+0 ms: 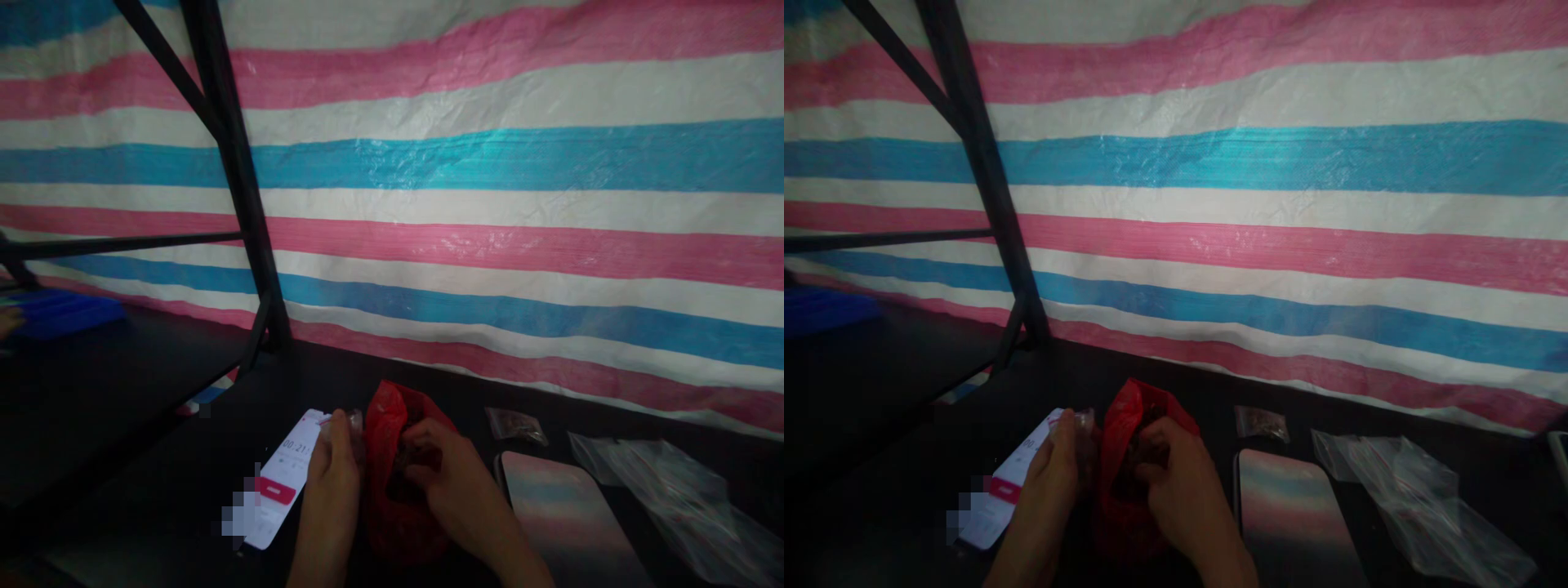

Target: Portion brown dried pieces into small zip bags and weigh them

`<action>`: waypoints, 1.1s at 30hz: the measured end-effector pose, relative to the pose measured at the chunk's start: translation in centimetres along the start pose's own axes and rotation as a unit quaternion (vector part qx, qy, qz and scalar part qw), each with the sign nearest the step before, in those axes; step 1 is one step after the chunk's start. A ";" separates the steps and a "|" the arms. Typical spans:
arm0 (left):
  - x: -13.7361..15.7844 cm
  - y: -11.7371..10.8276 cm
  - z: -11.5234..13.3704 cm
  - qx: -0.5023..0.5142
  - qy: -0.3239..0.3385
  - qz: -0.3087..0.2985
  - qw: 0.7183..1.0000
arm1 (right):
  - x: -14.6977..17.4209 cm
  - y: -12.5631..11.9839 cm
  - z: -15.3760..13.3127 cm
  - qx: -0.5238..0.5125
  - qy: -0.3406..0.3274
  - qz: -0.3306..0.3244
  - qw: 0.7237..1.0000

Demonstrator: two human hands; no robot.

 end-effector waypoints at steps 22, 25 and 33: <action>3.5 5.8 4.2 -0.174 0.317 -0.159 0.919 | 2.5 -2.5 -8.1 0.245 -0.176 0.056 0.952; 3.3 5.5 4.0 -0.170 0.312 -0.154 0.922 | 2.4 -1.8 -8.1 0.272 -0.191 0.057 0.942; 2.9 5.1 3.8 -0.132 0.302 -0.134 0.934 | 2.9 -2.3 -8.7 0.265 -0.228 0.096 0.932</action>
Point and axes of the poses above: each hand's wrist, its own x-axis away from the middle knuckle, its own y-axis out of the palm, z = x × y, the point moved 10 cm from there along -x, towards the middle knuckle, and after that the axes turned 5 degrees about -z, right-handed, at the moved point
